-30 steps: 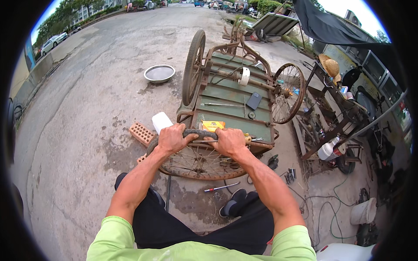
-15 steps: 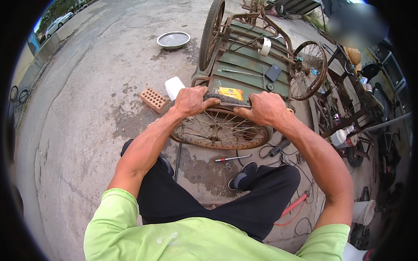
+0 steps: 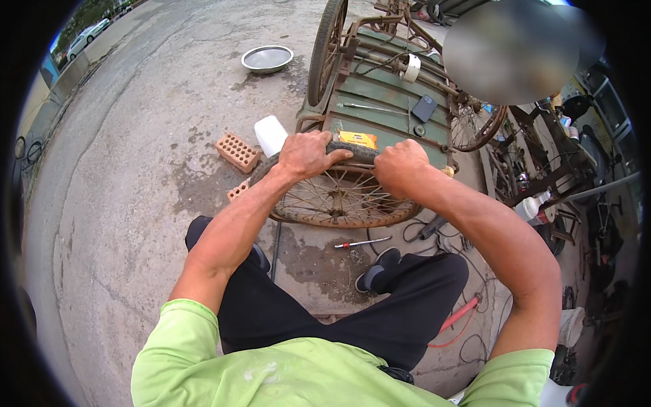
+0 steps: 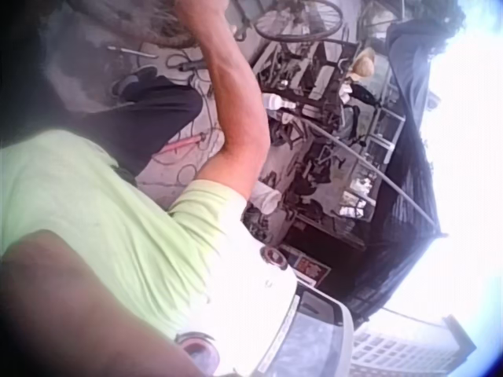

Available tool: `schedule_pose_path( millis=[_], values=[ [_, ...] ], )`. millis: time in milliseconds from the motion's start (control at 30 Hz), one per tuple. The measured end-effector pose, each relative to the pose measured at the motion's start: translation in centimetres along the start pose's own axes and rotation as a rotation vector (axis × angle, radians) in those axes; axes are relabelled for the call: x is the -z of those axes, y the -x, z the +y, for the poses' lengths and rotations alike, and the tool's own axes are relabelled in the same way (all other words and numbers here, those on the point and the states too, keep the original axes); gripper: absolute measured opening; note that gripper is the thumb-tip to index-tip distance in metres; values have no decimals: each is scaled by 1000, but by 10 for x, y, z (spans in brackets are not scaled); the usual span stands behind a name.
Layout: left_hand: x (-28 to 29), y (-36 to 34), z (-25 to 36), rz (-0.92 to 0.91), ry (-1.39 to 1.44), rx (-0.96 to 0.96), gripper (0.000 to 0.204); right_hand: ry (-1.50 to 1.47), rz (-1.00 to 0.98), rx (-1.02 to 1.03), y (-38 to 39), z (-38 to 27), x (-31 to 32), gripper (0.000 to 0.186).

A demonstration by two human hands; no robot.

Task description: The person uses a tire lever to pry the tire bead off the rim of a wheel. They rotate the wheel and repeatedly insert the lever to work the tire off the rim, then remove the tire and inner tube from the rim.

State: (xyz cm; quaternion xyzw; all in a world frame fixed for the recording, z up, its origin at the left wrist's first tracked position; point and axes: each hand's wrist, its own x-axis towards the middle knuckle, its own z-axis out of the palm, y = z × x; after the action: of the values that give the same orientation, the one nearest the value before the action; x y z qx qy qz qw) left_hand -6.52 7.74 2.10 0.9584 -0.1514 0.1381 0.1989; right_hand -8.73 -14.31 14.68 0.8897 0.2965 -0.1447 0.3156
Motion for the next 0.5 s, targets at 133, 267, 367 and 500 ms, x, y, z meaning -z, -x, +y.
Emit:
schedule_pose_path(
  millis=[133, 267, 367, 500],
  values=[
    [-2, -4, 16, -54, -5, -4, 84, 152, 50, 43, -17, -7, -8, 20],
    [-4, -8, 17, 12, -15, 16, 82, 222, -30, 25, -31, -17, 12, 27],
    [-4, -10, 16, 69, 3, 25, 80, 96, 27, -7, -30, -19, 11, 24],
    [1, -10, 15, 40, 39, 69, 78, -216, -82, 89, -20, -2, 21, 42]
  ],
)
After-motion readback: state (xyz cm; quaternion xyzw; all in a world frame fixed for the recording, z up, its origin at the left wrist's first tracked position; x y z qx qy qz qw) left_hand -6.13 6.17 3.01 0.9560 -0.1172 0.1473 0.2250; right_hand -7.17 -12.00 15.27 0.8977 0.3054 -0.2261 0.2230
